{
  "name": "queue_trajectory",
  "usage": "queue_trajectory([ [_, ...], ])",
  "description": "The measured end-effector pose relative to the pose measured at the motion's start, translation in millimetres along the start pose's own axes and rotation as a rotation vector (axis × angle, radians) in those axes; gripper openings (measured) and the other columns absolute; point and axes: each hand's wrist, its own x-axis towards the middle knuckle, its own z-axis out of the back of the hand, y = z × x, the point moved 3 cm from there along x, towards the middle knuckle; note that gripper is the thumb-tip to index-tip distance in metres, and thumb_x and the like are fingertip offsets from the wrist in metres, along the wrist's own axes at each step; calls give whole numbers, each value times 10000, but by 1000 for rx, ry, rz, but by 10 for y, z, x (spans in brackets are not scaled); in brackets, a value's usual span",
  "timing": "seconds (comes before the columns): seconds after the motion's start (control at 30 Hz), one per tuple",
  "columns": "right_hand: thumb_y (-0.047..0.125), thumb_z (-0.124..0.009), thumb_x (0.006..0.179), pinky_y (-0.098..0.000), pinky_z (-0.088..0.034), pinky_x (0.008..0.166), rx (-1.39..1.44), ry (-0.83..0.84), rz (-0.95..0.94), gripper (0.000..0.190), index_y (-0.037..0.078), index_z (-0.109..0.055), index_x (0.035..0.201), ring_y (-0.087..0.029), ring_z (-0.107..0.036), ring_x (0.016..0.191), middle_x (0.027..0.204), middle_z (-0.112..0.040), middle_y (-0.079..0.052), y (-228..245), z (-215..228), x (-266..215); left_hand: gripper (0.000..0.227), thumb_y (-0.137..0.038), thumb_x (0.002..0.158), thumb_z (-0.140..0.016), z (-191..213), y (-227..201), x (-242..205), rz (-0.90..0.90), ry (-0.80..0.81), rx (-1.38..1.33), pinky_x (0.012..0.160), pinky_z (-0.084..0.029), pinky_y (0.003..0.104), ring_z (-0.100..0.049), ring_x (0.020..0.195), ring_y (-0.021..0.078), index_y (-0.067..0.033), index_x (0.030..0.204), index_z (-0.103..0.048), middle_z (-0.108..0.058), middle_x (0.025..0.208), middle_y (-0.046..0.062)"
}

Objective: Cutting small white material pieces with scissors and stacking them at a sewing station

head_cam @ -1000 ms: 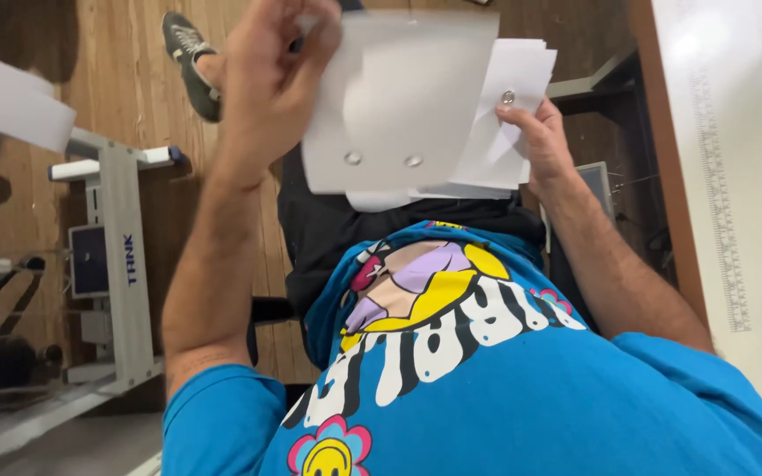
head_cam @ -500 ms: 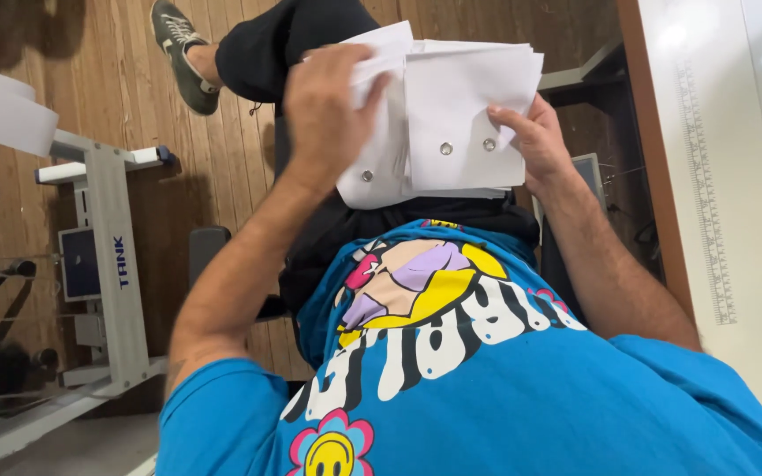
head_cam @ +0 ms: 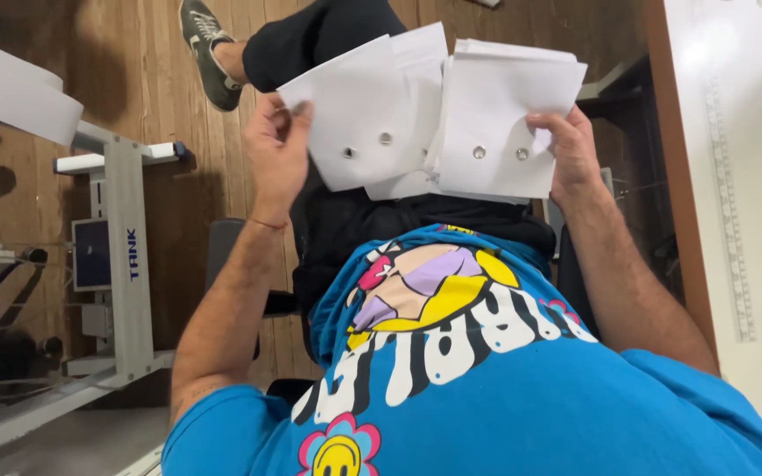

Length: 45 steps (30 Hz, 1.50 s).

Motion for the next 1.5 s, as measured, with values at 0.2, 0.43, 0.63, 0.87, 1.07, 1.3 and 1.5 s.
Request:
queue_trajectory([
  [0.2,54,-707,688,-239,-570,715,26,-48,-23,295,106,-719,979,-129,-698,798,941,-770,-15,-167,78,158,91,-52,1057,-552,95,-527,345,-87,109,-43,878,-483,240,-585,978,117,-60,1122,-616,-638,1055,26],
  [0.43,97,-680,713,-277,-561,678,-3,-54,-75,300,85,-687,1013,-157,-692,799,927,-742,-27,-52,-15,16,332,307,914,-467,-679,-1241,548,-771,392,185,804,-473,407,-592,858,286,16,945,-623,-638,938,148],
  [0.63,181,-734,841,-268,-595,736,201,48,-71,234,84,-730,1054,-173,-748,883,992,-766,-58,4,-104,-84,198,-134,1021,-573,-2181,-787,-249,-1321,799,697,1181,-313,508,-643,1111,306,-73,1042,-760,-707,1049,96],
  [0.87,354,-682,925,-235,-601,575,150,107,-100,283,92,-703,1031,-143,-748,654,879,-764,-71,-330,323,301,216,-105,1014,-500,-2494,-257,-728,-1669,567,366,1104,-417,457,-603,1061,325,-34,944,-691,-628,1037,141],
  [1.07,37,-774,904,-331,-618,832,25,143,123,277,57,-658,1155,-184,-760,933,1026,-739,-121,-93,94,-27,222,-185,1049,-500,-1814,-212,-373,-1465,294,471,1001,-493,502,-638,1048,333,-91,1115,-690,-639,1057,115],
  [1.3,45,-778,770,-275,-604,832,28,20,11,320,99,-716,1079,-142,-730,909,1035,-778,-36,-75,105,-62,419,-311,882,-897,-410,-209,4,-383,163,653,905,-455,390,-584,1032,266,-73,1136,-663,-590,1101,86],
  [1.5,78,-745,792,-316,-603,888,-24,53,-6,395,125,-676,1179,-170,-715,1034,1161,-757,-35,17,-43,-143,80,-123,936,-796,-298,-30,-36,-309,223,518,792,-454,351,-579,831,211,-95,957,-724,-673,863,31],
])
